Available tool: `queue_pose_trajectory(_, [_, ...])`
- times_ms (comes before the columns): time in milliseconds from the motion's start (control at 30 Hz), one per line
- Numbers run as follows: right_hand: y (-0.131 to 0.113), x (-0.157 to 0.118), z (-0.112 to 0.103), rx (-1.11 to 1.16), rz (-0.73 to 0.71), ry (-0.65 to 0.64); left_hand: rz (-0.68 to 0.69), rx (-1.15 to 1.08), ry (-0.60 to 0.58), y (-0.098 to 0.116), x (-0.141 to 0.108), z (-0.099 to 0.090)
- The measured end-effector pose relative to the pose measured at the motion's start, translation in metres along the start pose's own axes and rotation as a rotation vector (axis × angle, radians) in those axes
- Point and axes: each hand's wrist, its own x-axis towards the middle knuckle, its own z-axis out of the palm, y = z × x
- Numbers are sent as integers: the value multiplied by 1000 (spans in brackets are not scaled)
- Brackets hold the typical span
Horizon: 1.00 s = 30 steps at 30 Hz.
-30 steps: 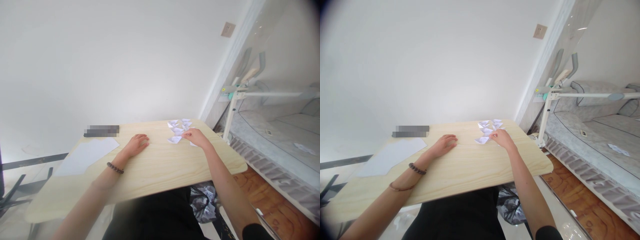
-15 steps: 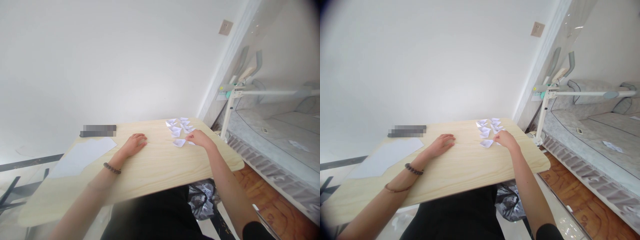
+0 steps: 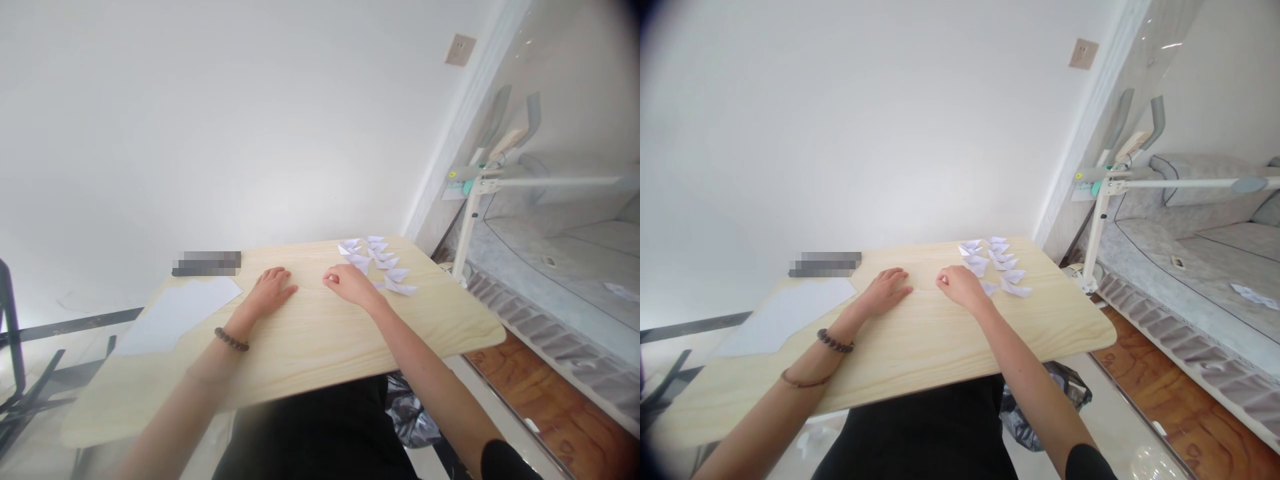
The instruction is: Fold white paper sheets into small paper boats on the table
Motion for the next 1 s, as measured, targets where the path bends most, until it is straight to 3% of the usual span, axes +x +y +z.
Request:
queue_pose_trajectory(167, [-27,34,46,12,-54,-99,-86,82,-13,-19,-5,-8])
queue_pose_trajectory(300, [-37,56,76,-22,-59,-25,-62,50,-13,-31,-7,-15])
queue_pose_trajectory(533, [-42,58,90,-38,-36,42,-76,59,13,-38,-8,-32])
queue_pose_trajectory(633, [-40,55,90,-14,-62,48,-362,174,225,-48,-13,-50])
queue_pose_trajectory(700, [-38,54,89,2,-66,49,-530,211,300,-58,-19,-61])
queue_pose_trajectory(800, [-37,55,89,20,-70,50,-652,198,250,-75,-28,-68])
queue_pose_trajectory(1000, [-36,55,90,39,-84,51,-811,175,152,-92,-37,-62])
